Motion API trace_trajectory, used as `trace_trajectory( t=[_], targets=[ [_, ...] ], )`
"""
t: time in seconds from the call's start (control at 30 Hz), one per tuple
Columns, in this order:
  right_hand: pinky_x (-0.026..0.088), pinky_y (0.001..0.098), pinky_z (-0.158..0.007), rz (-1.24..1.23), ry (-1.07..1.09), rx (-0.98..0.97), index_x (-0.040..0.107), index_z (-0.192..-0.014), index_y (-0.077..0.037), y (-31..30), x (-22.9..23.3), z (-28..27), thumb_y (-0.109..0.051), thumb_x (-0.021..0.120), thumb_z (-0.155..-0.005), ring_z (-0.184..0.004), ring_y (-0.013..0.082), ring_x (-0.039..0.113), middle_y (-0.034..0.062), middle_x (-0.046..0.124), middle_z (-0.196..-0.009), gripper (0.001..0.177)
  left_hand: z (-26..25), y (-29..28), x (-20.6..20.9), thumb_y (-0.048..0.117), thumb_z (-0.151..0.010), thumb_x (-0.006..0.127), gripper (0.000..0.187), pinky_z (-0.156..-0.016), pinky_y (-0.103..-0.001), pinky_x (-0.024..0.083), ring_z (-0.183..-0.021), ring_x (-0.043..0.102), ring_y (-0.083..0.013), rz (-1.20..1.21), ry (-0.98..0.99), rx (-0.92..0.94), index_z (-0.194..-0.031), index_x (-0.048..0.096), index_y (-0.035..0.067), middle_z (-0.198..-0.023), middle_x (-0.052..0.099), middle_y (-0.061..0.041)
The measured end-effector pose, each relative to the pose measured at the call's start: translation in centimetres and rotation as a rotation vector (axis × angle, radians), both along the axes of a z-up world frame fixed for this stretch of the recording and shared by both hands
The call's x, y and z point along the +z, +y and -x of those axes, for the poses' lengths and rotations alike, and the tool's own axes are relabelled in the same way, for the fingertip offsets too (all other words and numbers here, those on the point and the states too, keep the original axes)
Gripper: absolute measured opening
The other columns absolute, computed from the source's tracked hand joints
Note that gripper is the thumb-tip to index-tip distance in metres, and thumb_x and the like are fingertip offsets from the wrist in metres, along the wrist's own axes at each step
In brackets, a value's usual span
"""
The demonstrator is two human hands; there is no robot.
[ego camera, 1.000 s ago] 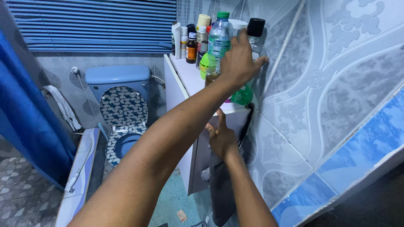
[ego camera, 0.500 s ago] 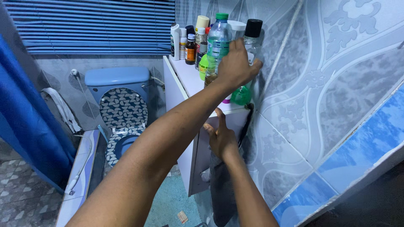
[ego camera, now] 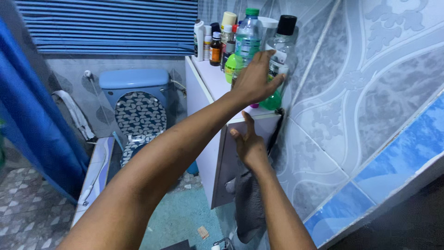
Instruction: The person wipes several bathroom items with a gray cloth, including a green bottle, a pink-capped tube, a white aerosol can, and a black electric shaver. The person places the cleaned items on a white cabinet next to the toilet.
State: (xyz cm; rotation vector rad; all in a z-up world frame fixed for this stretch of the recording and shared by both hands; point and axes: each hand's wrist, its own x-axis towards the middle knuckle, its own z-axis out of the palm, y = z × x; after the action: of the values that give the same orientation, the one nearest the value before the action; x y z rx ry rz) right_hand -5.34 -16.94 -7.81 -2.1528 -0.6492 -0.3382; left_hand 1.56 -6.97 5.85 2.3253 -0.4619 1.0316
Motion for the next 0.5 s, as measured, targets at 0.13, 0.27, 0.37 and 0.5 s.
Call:
trace_trajectory(
  t=[0.13, 0.27, 0.37, 0.5],
  targets=[
    [0.051, 0.0577, -0.067, -0.009, -0.012, 0.0, 0.022, -0.158, -0.023, 0.0, -1.1, -0.8, -0.047, 0.055, -0.098, -0.077, 0.0487, 0.071, 0.0259, 0.069, -0.07, 0.073, 3.5, 1.3, -0.7, 0.039, -0.088, 0.075, 0.069, -0.099, -0.05, 0.051, -0.116, 0.063, -0.042, -0.073, -0.034, -0.069, -0.141, 0.047, 0.004, -0.137, 0.055, -0.023],
    [0.049, 0.0616, -0.071, 0.058, -0.064, -0.058, 0.02, -0.159, -0.022, 0.2, -1.5, -1.4, -0.043, 0.053, -0.105, -0.086, 0.0538, 0.066, 0.0292, 0.07, -0.084, 0.067, 7.1, 3.6, -1.7, 0.04, -0.084, 0.079, 0.072, -0.098, -0.051, 0.05, -0.117, 0.061, -0.0446, -0.244, 0.013, -0.108, -0.139, 0.049, 0.005, -0.135, 0.055, -0.024],
    [0.051, 0.0592, -0.07, 0.003, -0.087, -0.032, 0.02, -0.158, -0.023, 0.1, -1.6, -0.7, -0.038, 0.053, -0.105, -0.087, 0.0513, 0.068, 0.0262, 0.073, -0.087, 0.064, 10.1, 5.7, -2.6, 0.044, -0.08, 0.08, 0.081, -0.099, -0.051, 0.049, -0.117, 0.059, -0.046, -0.347, 0.109, -0.109, -0.141, 0.046, 0.003, -0.133, 0.054, -0.026],
    [0.054, 0.0502, -0.065, -0.037, -0.019, -0.07, 0.015, -0.161, -0.022, 0.4, -1.3, 1.2, -0.031, 0.057, -0.1, -0.071, 0.0395, 0.072, 0.0208, 0.072, -0.075, 0.075, 14.4, 9.3, -4.6, 0.053, -0.08, 0.078, 0.091, -0.101, -0.05, 0.046, -0.121, 0.056, -0.0448, -0.432, 0.463, -0.048, -0.148, 0.04, 0.005, -0.138, 0.051, -0.026]
  ],
)
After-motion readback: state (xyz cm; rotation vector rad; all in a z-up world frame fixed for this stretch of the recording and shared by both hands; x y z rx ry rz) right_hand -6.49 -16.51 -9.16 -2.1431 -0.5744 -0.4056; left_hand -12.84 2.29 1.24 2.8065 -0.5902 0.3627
